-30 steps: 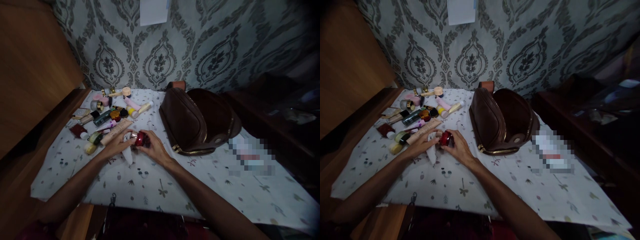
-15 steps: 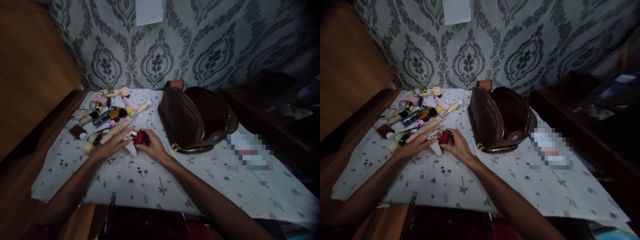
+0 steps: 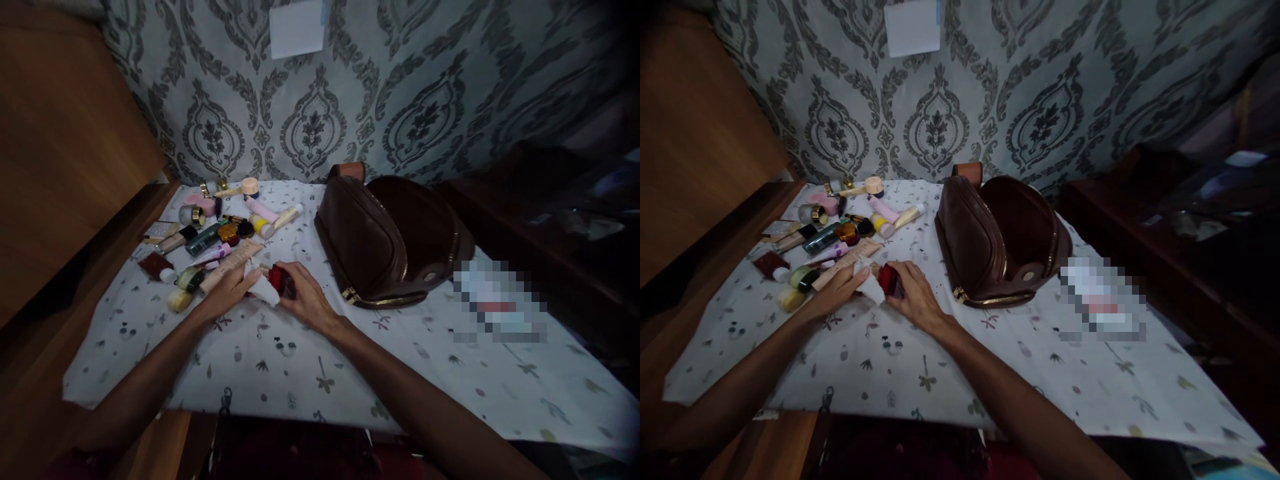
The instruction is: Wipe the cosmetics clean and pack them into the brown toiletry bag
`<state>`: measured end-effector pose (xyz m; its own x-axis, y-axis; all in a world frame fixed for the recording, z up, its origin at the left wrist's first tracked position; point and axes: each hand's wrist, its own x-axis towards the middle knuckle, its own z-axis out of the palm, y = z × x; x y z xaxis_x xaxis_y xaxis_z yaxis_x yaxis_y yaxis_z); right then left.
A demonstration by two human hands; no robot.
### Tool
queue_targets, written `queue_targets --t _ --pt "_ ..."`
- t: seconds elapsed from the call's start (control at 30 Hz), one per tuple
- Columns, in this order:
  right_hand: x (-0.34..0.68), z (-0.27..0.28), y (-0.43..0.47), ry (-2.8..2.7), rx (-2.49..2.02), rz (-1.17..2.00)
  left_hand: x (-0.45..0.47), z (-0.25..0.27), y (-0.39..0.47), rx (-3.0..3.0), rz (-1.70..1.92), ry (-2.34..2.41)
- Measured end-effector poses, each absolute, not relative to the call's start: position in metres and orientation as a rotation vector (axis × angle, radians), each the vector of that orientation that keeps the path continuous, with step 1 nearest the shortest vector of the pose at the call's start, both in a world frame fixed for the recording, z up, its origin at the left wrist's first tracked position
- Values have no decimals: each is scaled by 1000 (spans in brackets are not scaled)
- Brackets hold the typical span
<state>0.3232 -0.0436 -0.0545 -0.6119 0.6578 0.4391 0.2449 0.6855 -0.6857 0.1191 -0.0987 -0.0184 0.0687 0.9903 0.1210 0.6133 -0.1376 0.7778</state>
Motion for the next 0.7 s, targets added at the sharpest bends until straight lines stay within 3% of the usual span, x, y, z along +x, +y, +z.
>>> queue_targets --t 0.4,0.7 --pt "329 -57 -33 -2227 -654 753 113 -13 -100 1762 927 1343" --pt "329 -52 -34 -2194 -660 759 118 -22 -97 1676 974 1441"
